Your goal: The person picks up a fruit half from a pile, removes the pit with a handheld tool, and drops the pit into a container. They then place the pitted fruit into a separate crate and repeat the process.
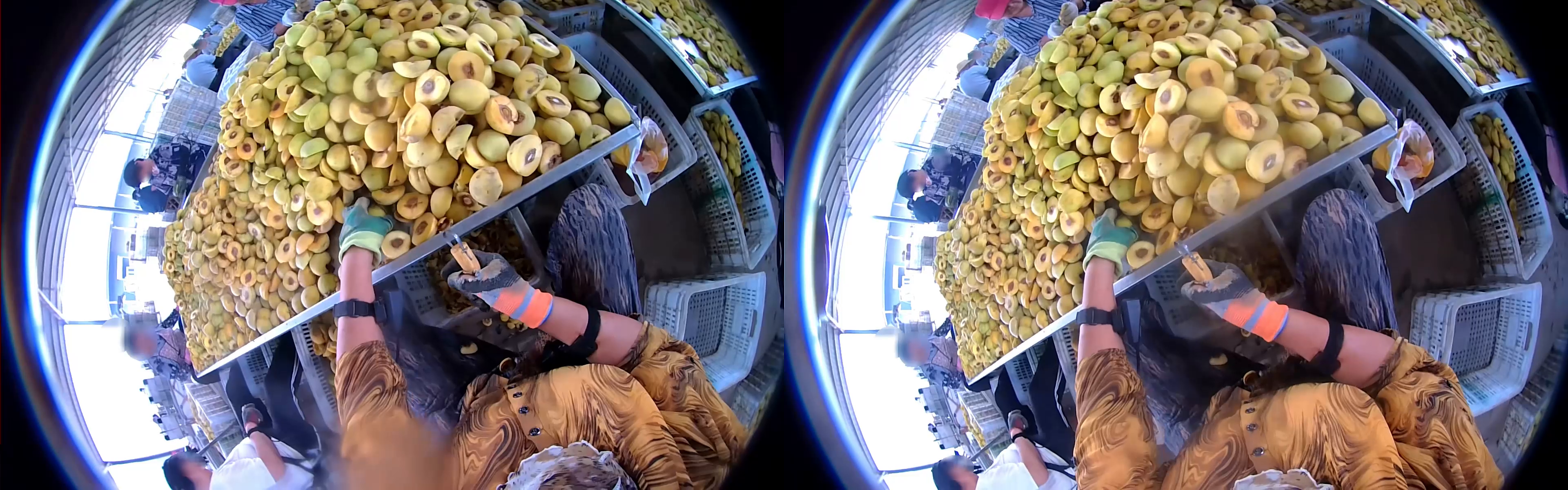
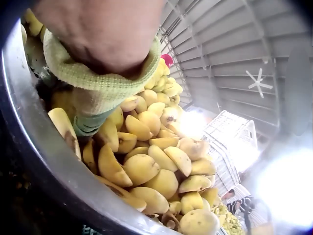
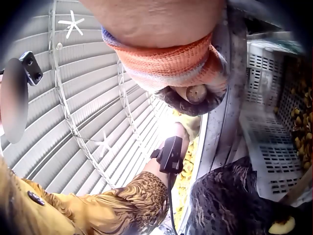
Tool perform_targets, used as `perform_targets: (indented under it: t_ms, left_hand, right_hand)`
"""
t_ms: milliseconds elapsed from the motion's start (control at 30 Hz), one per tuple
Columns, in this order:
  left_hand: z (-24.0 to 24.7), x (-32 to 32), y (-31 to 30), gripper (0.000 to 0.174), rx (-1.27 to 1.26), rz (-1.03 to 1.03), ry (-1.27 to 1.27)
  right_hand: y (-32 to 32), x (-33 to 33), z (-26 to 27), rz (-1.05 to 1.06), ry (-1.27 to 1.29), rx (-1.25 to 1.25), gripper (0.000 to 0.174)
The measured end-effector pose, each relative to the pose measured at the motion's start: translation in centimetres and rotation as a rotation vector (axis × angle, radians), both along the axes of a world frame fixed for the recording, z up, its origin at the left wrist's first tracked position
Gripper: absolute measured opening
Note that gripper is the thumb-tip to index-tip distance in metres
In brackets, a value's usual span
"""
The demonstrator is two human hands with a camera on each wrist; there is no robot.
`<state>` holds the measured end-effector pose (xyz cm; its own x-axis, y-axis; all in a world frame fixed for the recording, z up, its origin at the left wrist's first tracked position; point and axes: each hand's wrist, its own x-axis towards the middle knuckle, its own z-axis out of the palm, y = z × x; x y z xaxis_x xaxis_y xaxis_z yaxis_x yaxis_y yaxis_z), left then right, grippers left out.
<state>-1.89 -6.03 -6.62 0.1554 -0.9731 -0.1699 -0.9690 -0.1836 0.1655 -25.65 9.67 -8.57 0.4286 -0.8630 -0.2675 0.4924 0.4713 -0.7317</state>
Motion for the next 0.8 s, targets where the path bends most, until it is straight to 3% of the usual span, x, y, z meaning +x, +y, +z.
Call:
perform_targets:
  t_ms: [67,133,167,200,267,300,333,400,433,500,533,567,667,733,800]
  left_hand:
    - [-0.1,0.0,0.5,0.064,-0.099,-0.003,0.105]
    - [-1.2,0.9,1.3,0.059,-0.287,-0.081,0.213]
    - [-1.2,0.6,2.4,0.057,-0.436,-0.085,0.387]
    - [-0.8,0.6,3.4,0.054,-0.529,-0.146,0.340]
    - [1.9,-0.4,7.0,0.052,-0.567,-0.087,0.698]
    - [3.7,-1.0,9.2,0.054,-0.341,0.073,1.210]
    - [4.2,-1.2,10.9,0.053,-0.324,0.022,1.194]
    - [4.6,-1.7,13.9,0.056,-0.275,-0.095,1.182]
    - [4.1,-1.7,15.1,0.056,-0.304,-0.156,1.123]
    - [1.9,-1.4,17.4,0.051,-0.165,0.006,1.448]
    - [1.3,-1.6,18.4,0.049,-0.091,0.094,1.606]
    - [0.6,-2.1,18.8,0.045,-0.086,0.078,1.572]
    - [-0.5,-3.4,19.8,0.044,0.031,0.118,1.620]
    - [-1.0,-3.8,20.3,0.043,0.112,0.161,1.669]
    - [-1.2,-3.9,20.5,0.042,0.173,0.211,1.723]
  right_hand:
    - [0.1,0.3,0.3,0.001,0.111,-0.038,0.019]
    - [-0.2,0.1,0.0,0.027,-0.058,-0.002,0.020]
    - [-0.3,0.0,-0.4,0.037,-0.145,0.018,0.020]
    - [-0.5,0.2,-1.3,-0.009,-0.080,-0.032,0.020]
    - [-0.5,0.6,-3.0,-0.094,0.050,-0.117,0.020]
    - [-0.3,0.4,-2.3,-0.089,0.107,-0.097,0.020]
    - [-0.3,0.6,-2.4,-0.084,-0.038,-0.054,0.032]
    - [-0.1,-0.2,0.2,-0.016,0.060,-0.099,0.039]
    - [-0.1,0.2,0.8,-0.041,-0.116,-0.105,0.042]
    - [0.1,0.9,1.4,-0.097,-0.462,-0.110,0.047]
    - [-0.4,0.7,1.0,0.110,-0.771,-0.058,0.052]
    - [-0.1,0.6,0.7,0.109,-0.495,-0.235,0.049]
    - [0.6,-0.2,2.0,0.234,0.080,-0.459,0.034]
    - [0.6,-0.4,1.3,0.254,0.100,-0.410,0.029]
    - [0.1,0.4,-2.2,0.146,0.262,-0.442,0.033]
